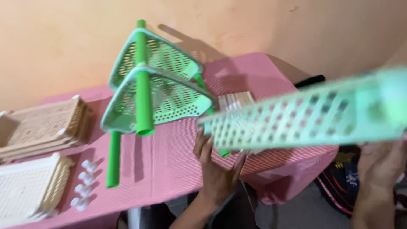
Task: The person assembles a green plastic three-tier corner shelf by inserting green poles into the basket tiers and securing them with white connectors. They then handle a beige plastic stool, inserting white connector pieces into its base. The person works at a table with a red-and-white checkered cloth, surrounded by additional unassembled parts.
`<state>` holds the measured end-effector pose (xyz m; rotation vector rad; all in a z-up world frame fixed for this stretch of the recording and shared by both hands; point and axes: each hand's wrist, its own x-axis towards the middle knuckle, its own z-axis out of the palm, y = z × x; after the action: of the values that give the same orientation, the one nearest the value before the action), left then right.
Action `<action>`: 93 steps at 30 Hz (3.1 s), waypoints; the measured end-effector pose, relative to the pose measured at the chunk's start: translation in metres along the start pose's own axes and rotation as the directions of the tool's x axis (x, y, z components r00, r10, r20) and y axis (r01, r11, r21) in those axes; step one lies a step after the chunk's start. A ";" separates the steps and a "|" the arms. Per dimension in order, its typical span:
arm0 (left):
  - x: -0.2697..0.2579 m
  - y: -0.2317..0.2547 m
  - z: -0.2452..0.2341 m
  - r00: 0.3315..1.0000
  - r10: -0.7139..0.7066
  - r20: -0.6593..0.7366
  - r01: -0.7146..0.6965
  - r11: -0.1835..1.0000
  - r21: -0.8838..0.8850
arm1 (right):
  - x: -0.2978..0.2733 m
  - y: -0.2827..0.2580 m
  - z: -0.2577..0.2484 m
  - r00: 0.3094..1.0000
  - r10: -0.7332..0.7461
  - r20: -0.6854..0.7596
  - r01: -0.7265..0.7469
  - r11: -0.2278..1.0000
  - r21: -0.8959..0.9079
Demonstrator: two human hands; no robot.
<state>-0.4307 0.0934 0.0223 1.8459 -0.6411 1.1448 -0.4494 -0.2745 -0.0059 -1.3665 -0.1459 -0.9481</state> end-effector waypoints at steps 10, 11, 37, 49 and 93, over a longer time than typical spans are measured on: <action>-0.095 -0.017 -0.129 0.922 -0.209 -0.326 0.111 0.949 -0.294 | -0.064 -0.030 0.103 0.912 0.259 0.318 -0.327 0.927 0.186; -0.098 -0.020 -0.146 0.923 -0.214 -0.319 0.121 0.950 -0.287 | -0.073 -0.032 0.112 0.899 0.281 0.335 -0.355 0.917 0.184; -0.119 -0.064 -0.238 0.760 -0.506 -0.408 0.365 0.852 -0.376 | -0.148 -0.026 0.171 0.859 0.353 0.370 -0.305 0.935 -0.183; 0.038 -0.003 -0.277 0.957 0.222 0.185 -0.204 0.972 -0.115 | -0.152 -0.099 0.216 0.832 -0.168 0.528 0.453 0.756 -0.472; 0.127 0.017 -0.258 0.738 0.462 0.492 -0.580 0.807 0.112 | -0.137 -0.145 0.297 0.780 -0.335 0.529 0.609 0.605 -0.513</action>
<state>-0.5053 0.3084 0.1992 2.2585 -1.4169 1.2007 -0.5048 0.0633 0.0982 -2.2672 -0.5500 -1.2399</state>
